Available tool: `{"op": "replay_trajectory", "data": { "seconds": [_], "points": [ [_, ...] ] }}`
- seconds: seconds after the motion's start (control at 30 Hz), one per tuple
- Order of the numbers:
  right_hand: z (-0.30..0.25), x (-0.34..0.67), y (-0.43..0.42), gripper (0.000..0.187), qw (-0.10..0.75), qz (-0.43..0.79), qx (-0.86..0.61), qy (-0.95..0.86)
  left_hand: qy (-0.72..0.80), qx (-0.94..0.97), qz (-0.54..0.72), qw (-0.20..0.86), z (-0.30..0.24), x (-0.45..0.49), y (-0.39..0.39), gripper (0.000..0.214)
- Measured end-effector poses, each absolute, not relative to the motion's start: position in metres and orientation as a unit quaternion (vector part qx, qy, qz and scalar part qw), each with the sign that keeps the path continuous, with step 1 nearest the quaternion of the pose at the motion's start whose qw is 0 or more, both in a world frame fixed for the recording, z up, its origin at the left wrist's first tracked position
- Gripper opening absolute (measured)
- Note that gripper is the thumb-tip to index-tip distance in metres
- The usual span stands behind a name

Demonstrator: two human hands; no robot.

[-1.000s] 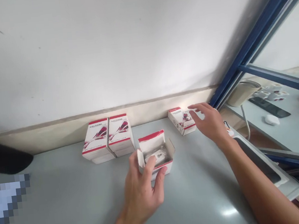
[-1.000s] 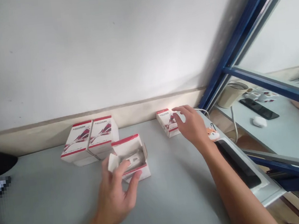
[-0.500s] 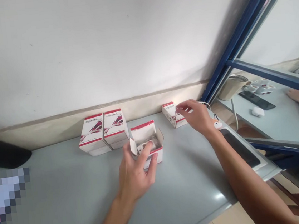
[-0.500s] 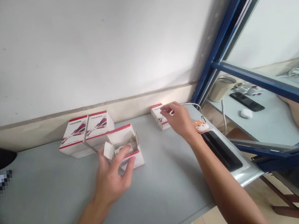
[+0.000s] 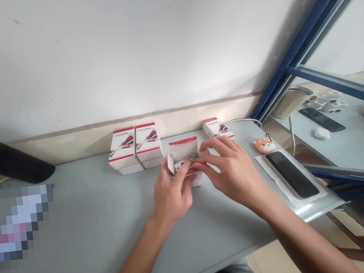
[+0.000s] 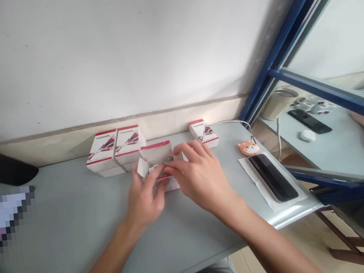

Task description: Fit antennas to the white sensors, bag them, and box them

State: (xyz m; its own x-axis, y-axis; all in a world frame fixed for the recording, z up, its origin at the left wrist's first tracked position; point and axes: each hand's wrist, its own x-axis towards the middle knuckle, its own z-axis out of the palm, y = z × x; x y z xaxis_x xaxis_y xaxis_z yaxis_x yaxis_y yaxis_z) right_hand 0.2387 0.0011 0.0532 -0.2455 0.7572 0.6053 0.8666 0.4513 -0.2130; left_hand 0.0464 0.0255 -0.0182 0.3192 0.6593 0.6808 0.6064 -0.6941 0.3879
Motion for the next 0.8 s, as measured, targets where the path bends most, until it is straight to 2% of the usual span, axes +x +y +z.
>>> {"op": "replay_trajectory", "data": {
  "seconds": [0.33,0.47,0.57,0.63,0.7,0.8],
  "points": [
    [0.046,0.245,0.002,0.011,0.340,-0.010,-0.466,-0.817,0.392,0.805,0.442,0.052,-0.018,0.046,0.024,0.039],
    [0.043,0.256,0.024,0.011,0.327,0.025,-0.373,-0.868,0.360,0.780,0.505,0.080,-0.026,0.046,0.029,0.057],
    [0.032,0.254,0.035,0.023,0.432,0.073,-0.386,-0.812,0.337,0.744,0.566,0.113,-0.035,0.046,0.035,0.072],
    [0.020,0.249,0.037,0.032,0.512,0.136,-0.403,-0.747,0.329,0.733,0.583,0.119,-0.037,0.045,0.036,0.074],
    [0.009,0.245,0.036,0.031,0.531,0.207,-0.386,-0.726,0.328,0.744,0.572,0.108,-0.035,0.044,0.036,0.065],
    [0.000,0.240,0.031,0.026,0.489,0.286,-0.353,-0.745,0.324,0.778,0.530,0.089,-0.027,0.044,0.032,0.040]
  ]
}}
